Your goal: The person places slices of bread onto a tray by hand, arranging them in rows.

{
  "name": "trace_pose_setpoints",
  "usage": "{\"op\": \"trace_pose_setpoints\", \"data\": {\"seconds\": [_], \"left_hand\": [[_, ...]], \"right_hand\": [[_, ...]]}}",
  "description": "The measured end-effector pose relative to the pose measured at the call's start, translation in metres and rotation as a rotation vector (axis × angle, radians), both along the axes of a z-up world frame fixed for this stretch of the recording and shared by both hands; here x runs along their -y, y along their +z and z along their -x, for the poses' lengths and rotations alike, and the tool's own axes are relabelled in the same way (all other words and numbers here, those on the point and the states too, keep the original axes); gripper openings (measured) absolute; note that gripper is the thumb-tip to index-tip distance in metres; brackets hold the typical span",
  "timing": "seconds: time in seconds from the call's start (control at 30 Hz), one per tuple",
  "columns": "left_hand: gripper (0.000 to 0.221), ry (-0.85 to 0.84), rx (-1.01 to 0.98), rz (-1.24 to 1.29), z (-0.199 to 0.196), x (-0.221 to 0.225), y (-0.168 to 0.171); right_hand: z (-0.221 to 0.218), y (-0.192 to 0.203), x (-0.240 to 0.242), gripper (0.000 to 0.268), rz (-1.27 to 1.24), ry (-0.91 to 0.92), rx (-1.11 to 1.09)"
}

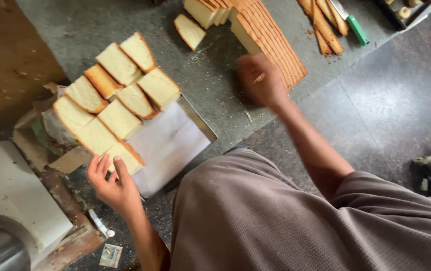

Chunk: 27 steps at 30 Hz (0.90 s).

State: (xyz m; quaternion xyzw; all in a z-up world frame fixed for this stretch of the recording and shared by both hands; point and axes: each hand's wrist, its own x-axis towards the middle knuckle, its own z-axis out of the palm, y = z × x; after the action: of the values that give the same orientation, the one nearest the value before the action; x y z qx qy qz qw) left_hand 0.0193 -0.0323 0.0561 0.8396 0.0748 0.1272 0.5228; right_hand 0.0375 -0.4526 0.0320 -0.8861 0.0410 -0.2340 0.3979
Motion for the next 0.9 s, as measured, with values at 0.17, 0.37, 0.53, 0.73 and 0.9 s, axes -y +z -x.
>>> {"op": "trace_pose_setpoints", "data": {"seconds": [0.17, 0.37, 0.53, 0.73, 0.9], "left_hand": [[0.049, -0.148, -0.125, 0.115, -0.018, 0.055, -0.001], [0.050, -0.305, -0.146, 0.120, -0.034, 0.103, -0.004], [0.050, -0.362, -0.150, 0.100, -0.044, 0.135, 0.000], [0.052, -0.378, -0.181, 0.055, -0.041, 0.169, 0.009], [0.052, -0.333, -0.253, 0.032, -0.029, 0.182, 0.011]], "right_hand": [[0.052, 0.003, 0.135, 0.055, 0.558, -0.210, -0.262], [0.068, -0.033, 0.162, 0.101, 0.119, 0.009, -0.521], [0.082, -0.044, 0.178, 0.093, -0.071, -0.064, -0.510], [0.080, -0.031, 0.186, 0.115, -0.071, 0.082, -0.487], [0.078, -0.040, 0.179, 0.112, -0.069, 0.043, -0.455]]}}
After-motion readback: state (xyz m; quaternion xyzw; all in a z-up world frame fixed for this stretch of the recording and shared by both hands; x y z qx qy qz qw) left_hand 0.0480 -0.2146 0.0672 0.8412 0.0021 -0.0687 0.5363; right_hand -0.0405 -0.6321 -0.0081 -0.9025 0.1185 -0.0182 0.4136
